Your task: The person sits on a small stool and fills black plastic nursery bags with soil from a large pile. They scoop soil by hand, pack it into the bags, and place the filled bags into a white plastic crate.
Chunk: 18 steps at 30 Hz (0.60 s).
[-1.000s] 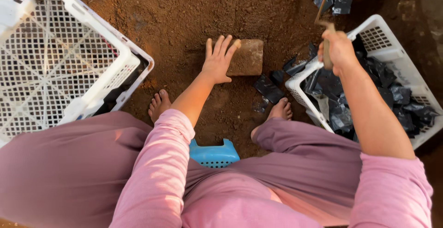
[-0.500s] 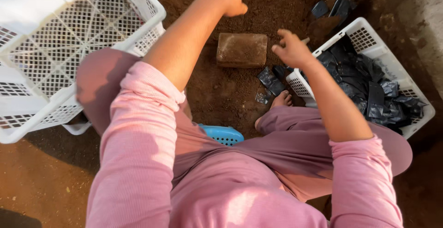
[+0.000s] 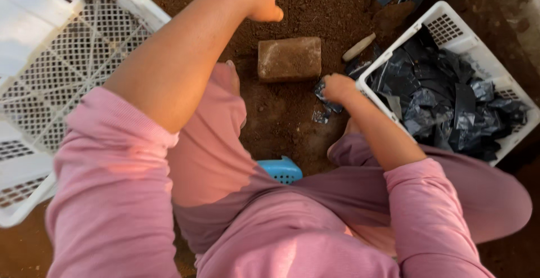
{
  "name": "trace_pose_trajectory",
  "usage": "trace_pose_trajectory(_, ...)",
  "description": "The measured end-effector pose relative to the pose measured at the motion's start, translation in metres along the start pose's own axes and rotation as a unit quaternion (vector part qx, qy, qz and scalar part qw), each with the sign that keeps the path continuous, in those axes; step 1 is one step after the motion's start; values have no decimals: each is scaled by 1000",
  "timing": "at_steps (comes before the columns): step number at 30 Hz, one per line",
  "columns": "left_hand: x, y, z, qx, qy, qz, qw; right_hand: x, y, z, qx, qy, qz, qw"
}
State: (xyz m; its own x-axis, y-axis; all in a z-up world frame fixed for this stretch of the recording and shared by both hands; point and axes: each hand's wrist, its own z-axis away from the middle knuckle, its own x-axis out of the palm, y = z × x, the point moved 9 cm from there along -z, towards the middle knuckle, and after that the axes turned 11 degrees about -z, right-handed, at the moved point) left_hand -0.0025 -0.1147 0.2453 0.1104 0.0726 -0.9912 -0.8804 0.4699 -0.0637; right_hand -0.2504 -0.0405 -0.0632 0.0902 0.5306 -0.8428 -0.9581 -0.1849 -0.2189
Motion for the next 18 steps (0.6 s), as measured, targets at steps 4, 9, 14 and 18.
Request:
trace_pose_trajectory(4,48,4,-9,-33,-194,6,980,39,19,-3,66,52,12,996)
trace_pose_trajectory(9,60,3,-45,11,-259,49,965,58,24,-24,20,-15,-60,998)
trace_pose_trajectory(14,71,-12,-83,6,-299,3,954,64,23,-29,-44,-127,-23,991)
trace_pose_trajectory(18,48,24,-107,12,-232,19,972,-14,-16,-14,-181,-150,-97,967)
